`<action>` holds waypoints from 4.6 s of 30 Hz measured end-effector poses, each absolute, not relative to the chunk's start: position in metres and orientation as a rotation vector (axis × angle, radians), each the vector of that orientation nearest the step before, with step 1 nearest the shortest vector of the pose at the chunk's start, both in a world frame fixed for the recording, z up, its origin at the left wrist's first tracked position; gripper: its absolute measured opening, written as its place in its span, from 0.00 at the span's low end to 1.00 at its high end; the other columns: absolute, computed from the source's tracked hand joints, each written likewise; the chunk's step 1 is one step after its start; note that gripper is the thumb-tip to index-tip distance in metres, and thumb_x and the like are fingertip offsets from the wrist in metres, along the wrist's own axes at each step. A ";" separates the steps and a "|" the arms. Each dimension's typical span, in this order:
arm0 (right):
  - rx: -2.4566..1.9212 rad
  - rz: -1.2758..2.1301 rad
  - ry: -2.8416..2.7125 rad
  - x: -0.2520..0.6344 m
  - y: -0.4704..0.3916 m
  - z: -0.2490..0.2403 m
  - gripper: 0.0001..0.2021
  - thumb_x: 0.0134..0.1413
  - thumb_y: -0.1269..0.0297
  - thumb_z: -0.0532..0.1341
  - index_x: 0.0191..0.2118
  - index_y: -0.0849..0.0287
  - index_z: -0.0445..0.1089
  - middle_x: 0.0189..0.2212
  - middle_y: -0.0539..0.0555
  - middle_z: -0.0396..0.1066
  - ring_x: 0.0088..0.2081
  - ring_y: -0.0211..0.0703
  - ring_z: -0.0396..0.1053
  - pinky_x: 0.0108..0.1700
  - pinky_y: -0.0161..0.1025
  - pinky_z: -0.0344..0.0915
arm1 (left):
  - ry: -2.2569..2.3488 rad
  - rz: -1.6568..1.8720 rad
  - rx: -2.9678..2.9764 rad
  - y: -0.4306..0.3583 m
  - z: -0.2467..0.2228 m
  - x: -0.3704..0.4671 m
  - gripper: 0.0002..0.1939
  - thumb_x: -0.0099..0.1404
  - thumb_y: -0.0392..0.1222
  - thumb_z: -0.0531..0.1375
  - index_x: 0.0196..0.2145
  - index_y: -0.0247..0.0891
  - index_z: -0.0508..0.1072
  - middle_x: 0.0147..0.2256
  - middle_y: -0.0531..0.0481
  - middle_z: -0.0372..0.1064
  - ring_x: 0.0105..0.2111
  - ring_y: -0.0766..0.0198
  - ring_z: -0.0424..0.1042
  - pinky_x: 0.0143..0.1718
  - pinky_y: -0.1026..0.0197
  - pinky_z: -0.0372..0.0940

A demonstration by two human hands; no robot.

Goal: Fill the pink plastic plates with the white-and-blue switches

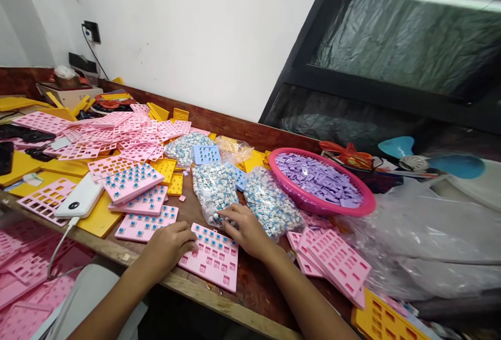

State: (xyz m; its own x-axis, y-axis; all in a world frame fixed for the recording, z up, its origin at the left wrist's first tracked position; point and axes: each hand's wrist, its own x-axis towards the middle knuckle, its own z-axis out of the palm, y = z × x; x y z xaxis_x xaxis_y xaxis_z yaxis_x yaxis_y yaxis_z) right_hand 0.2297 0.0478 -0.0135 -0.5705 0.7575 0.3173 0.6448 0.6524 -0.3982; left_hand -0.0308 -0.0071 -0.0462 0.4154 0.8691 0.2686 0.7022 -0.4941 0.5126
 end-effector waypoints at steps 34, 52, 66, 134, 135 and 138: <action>-1.164 0.545 -2.172 0.252 -0.002 -0.040 0.07 0.64 0.62 0.63 0.37 0.55 0.78 0.34 0.54 0.72 0.40 0.47 0.68 0.44 0.44 0.63 | 1.393 0.603 2.354 0.003 0.000 -0.013 0.10 0.69 0.48 0.61 0.34 0.42 0.79 0.36 0.51 0.75 0.37 0.60 0.73 0.38 0.60 0.61; -1.453 0.191 -2.198 0.241 0.046 -0.020 0.09 0.61 0.64 0.63 0.47 0.57 0.73 0.41 0.56 0.76 0.42 0.49 0.73 0.43 0.41 0.65 | 1.285 0.469 2.491 0.084 -0.026 0.029 0.07 0.62 0.38 0.62 0.38 0.40 0.78 0.37 0.46 0.78 0.40 0.55 0.75 0.40 0.60 0.65; -1.276 0.504 -2.096 0.241 0.049 -0.002 0.10 0.62 0.64 0.60 0.43 0.56 0.78 0.41 0.56 0.80 0.42 0.49 0.76 0.45 0.43 0.68 | 0.960 0.866 2.148 0.016 0.000 -0.014 0.13 0.74 0.42 0.53 0.45 0.42 0.77 0.45 0.48 0.76 0.45 0.60 0.73 0.49 0.60 0.66; -1.254 0.528 -2.062 0.270 0.006 -0.027 0.06 0.62 0.61 0.63 0.37 0.57 0.76 0.34 0.55 0.74 0.37 0.46 0.71 0.43 0.42 0.65 | 1.607 0.230 2.451 0.053 -0.010 0.026 0.12 0.68 0.36 0.55 0.35 0.38 0.79 0.37 0.39 0.78 0.39 0.52 0.78 0.38 0.58 0.66; -1.253 0.522 -2.067 0.269 0.005 -0.027 0.06 0.63 0.61 0.63 0.37 0.57 0.76 0.35 0.55 0.74 0.38 0.46 0.71 0.43 0.42 0.65 | 1.591 0.235 2.450 0.051 -0.012 0.022 0.11 0.68 0.37 0.55 0.36 0.38 0.79 0.36 0.40 0.78 0.39 0.53 0.78 0.38 0.59 0.66; -1.258 0.476 -2.070 0.263 0.004 -0.025 0.07 0.65 0.62 0.60 0.38 0.56 0.75 0.35 0.54 0.74 0.38 0.45 0.70 0.42 0.41 0.65 | 1.532 0.272 2.457 0.045 -0.015 0.017 0.11 0.68 0.36 0.55 0.36 0.39 0.78 0.38 0.41 0.77 0.39 0.54 0.78 0.37 0.60 0.65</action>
